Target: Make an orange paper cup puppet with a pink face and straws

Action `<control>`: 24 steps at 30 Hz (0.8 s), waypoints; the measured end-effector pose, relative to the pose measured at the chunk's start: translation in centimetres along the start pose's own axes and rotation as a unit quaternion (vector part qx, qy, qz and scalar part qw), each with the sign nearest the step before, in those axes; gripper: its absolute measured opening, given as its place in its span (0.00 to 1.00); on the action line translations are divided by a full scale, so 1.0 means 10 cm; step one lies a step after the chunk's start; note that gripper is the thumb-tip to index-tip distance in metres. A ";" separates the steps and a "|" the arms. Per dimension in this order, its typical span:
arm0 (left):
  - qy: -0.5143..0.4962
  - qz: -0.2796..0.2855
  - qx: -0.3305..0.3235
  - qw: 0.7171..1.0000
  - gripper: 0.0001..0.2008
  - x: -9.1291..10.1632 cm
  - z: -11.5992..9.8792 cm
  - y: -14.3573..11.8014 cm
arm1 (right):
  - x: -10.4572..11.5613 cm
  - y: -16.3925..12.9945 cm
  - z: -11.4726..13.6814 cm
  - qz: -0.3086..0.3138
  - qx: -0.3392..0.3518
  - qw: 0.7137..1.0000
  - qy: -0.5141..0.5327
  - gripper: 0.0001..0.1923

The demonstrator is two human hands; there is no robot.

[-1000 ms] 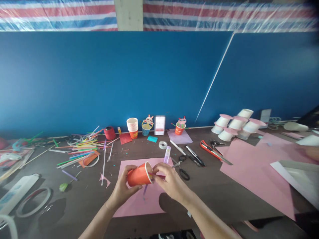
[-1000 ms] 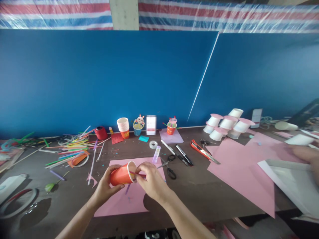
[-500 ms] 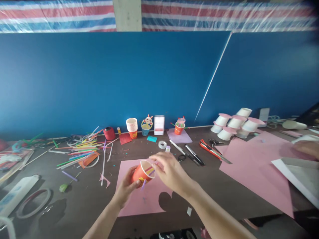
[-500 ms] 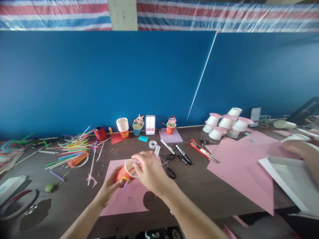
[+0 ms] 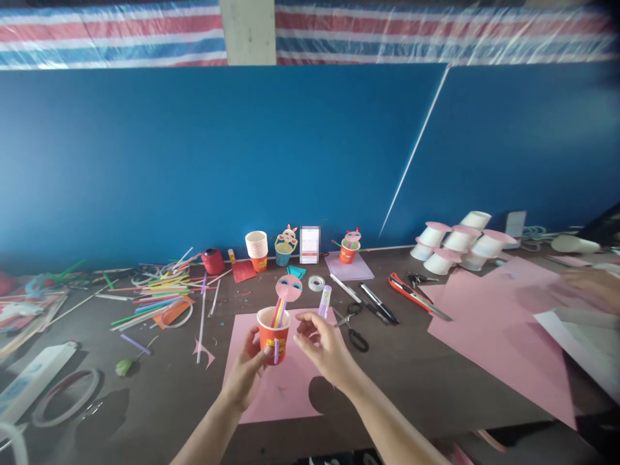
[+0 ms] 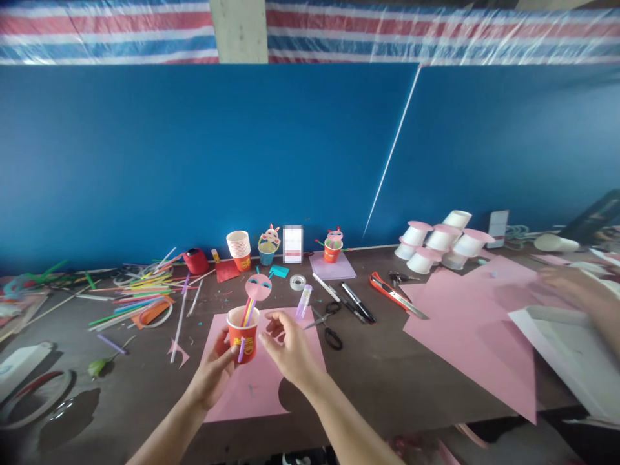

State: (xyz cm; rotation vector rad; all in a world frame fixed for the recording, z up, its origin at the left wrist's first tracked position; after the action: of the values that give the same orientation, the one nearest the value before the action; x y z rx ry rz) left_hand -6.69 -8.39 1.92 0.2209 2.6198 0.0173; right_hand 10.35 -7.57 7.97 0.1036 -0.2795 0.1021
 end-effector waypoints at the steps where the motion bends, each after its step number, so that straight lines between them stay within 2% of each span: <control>1: 0.016 0.003 -0.006 1.000 0.22 -0.03 -0.03 -0.01 | -0.03 -0.02 0.00 0.006 -0.001 1.000 0.011 0.14; 7: 0.105 0.026 -0.056 0.993 0.26 -0.13 -0.14 -0.03 | -0.01 -0.09 0.04 -0.010 0.017 1.000 0.017 0.14; 12: 0.170 0.035 -0.110 0.979 0.27 -0.05 0.01 -0.04 | -0.02 -0.07 -0.01 -0.028 -0.005 0.998 0.047 0.11; 15: 0.246 0.027 -0.157 0.956 0.27 -0.02 0.06 -0.06 | -0.08 -0.07 -0.05 -0.009 -0.045 0.995 0.088 0.12; 18: 0.322 0.026 -0.216 0.922 0.26 -0.05 0.01 -0.09 | -0.12 -0.07 -0.07 -0.009 -0.059 0.993 0.100 0.10; 21: 0.364 0.038 -0.269 0.891 0.25 -0.09 -0.04 -0.11 | -0.14 -0.10 -0.07 -0.028 -0.024 0.994 0.106 0.05; 24: 0.360 0.028 -0.292 0.886 0.25 -0.11 -0.04 -0.13 | -0.15 -0.16 -0.05 -0.059 0.018 0.994 0.092 0.03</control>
State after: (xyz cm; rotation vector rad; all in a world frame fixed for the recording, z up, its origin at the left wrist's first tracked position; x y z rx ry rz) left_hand -6.16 -9.84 2.70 0.0754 3.1584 1.0843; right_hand 9.22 -9.19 6.88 0.1453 -0.0876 -0.0009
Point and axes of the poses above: each hand's wrist, its own y-axis towards the middle knuckle, its own x-axis out of the back of the hand, z = x × y, the point moved 2 cm from there along y, towards the middle knuckle, and after that the axes turned 6 degrees about -x, right-handed, at the moved point
